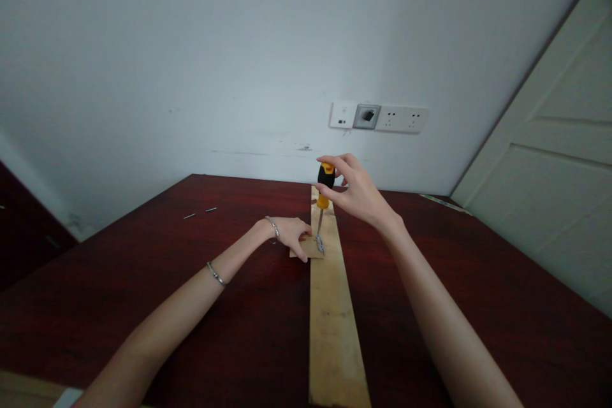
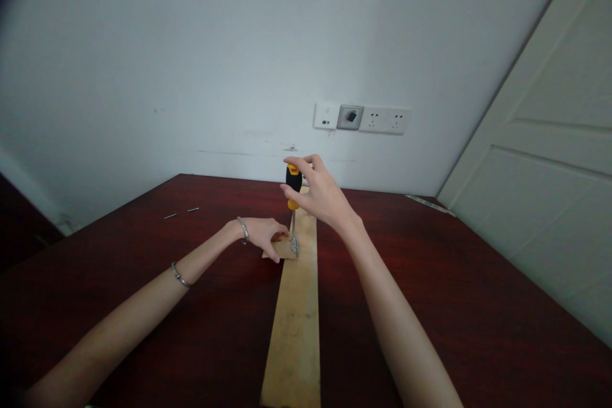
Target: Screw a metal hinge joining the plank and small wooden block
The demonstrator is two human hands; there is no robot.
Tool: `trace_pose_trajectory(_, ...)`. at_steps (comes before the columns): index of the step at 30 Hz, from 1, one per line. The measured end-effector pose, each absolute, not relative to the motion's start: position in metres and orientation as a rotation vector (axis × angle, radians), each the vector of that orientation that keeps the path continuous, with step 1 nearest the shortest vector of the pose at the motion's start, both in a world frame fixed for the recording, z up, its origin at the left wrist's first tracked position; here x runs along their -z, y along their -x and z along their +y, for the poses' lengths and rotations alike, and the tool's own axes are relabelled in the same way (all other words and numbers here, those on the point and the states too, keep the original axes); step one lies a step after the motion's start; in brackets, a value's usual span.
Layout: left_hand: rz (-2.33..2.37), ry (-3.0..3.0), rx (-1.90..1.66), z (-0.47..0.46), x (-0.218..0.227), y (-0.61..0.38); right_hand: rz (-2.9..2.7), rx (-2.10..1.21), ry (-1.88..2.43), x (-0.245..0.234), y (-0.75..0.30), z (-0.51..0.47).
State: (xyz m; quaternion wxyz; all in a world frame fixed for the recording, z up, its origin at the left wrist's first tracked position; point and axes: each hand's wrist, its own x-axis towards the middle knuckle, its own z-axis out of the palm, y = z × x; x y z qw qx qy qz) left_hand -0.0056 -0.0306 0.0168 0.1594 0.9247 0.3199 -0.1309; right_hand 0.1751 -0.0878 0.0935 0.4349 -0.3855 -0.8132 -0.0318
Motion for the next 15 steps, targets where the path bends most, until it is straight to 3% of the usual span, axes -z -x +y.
trace_pose_trajectory(15, 0.82, -2.596, 0.272, -0.022, -0.005, 0.011, -2.012, 0.098, 0.989, -0.094, -0.178, -0.085)
